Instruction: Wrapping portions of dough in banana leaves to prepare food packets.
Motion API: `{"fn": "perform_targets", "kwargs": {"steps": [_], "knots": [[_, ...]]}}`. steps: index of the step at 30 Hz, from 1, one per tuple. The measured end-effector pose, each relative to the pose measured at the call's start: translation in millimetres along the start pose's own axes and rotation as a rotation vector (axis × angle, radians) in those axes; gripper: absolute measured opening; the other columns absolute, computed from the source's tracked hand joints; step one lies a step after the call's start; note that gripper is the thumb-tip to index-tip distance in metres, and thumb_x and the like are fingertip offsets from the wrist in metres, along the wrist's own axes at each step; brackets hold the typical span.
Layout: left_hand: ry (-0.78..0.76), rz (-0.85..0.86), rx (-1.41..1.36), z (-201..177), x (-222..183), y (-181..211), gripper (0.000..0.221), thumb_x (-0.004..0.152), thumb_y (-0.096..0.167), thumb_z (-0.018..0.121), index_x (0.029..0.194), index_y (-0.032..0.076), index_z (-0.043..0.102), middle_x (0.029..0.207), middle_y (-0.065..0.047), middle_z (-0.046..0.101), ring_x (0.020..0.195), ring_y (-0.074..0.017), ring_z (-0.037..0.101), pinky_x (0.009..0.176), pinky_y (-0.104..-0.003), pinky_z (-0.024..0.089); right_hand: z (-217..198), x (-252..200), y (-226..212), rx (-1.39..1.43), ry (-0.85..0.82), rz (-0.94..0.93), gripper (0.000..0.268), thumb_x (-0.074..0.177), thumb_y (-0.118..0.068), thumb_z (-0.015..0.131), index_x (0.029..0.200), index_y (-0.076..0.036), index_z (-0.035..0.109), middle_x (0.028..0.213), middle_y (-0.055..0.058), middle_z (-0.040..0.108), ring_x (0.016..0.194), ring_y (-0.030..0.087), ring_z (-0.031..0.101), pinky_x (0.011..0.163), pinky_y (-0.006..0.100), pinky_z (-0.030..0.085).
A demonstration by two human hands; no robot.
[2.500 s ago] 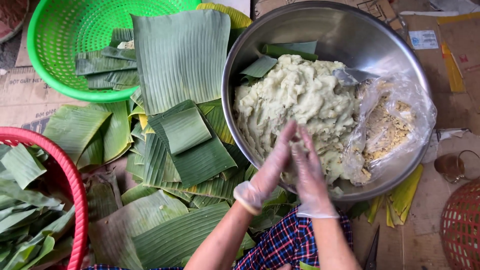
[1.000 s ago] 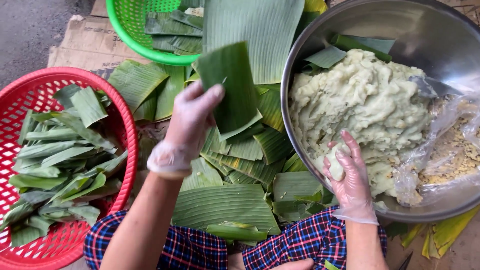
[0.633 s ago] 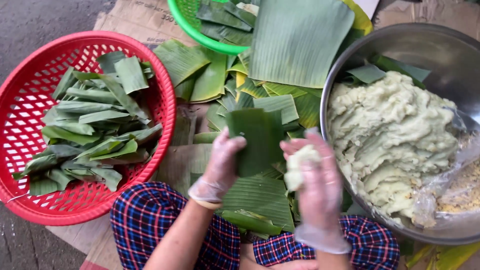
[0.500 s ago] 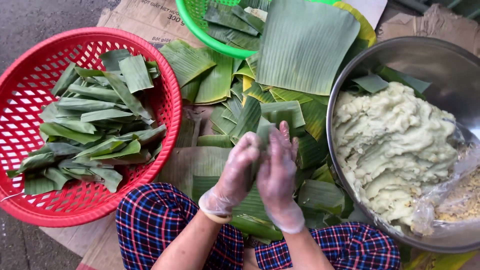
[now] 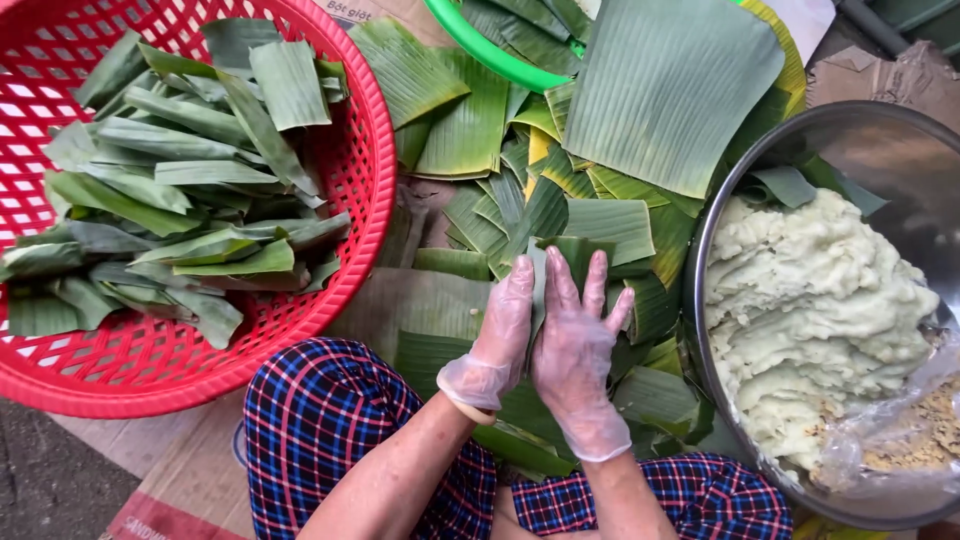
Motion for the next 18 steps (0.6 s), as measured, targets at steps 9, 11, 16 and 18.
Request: {"fn": "perform_targets", "kwargs": {"steps": [9,11,16,18], "knots": [[0.094,-0.242,0.061,39.9,-50.2,78.0,0.087,0.086,0.067,0.056,0.144,0.001,0.057,0.149,-0.023,0.054,0.142,-0.035,0.048,0.12,-0.049,0.035,-69.8,-7.2,24.2,0.345,-0.021,0.058,0.055,0.108,-0.03,0.038,0.163,-0.028,0.032,0.173,-0.001,0.014,0.157,0.036,-0.004,0.117,0.07,0.009],[0.035,-0.216,-0.028,30.2,-31.9,40.8,0.069,0.093,0.061,0.056,0.13,0.004,0.063,0.123,-0.015,0.062,0.112,-0.0265,0.059,0.096,-0.041,0.048,-34.1,-22.2,15.4,0.151,-0.01,0.056,0.063,0.102,-0.025,0.044,0.163,-0.027,0.028,0.173,0.0,0.01,0.156,0.039,-0.005,0.114,0.074,0.01],[-0.071,-0.13,-0.091,16.5,-25.4,21.7,0.048,0.104,0.052,0.053,0.104,0.008,0.071,0.08,-0.004,0.069,0.063,-0.0118,0.067,0.052,-0.026,0.059,-20.6,-29.5,5.7,-0.114,0.021,0.015,0.069,0.087,-0.023,0.06,0.153,-0.013,0.045,0.172,0.01,0.022,0.153,0.05,0.014,0.109,0.076,0.024],[-0.132,-0.171,-0.235,39.6,-42.2,50.5,0.049,0.097,0.056,0.061,0.106,0.009,0.069,0.08,-0.002,0.07,0.062,-0.0112,0.065,0.051,-0.023,0.057,-30.7,-23.7,23.1,0.655,-0.006,0.039,0.072,0.096,-0.008,0.058,0.162,-0.025,0.032,0.173,0.007,0.012,0.155,0.044,0.003,0.12,0.063,0.015]]}}
Point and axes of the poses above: each hand's wrist, its own x-axis towards the middle knuckle, its own z-axis out of the palm, y = z × x, the point moved 5 cm from there along x, towards the middle knuckle
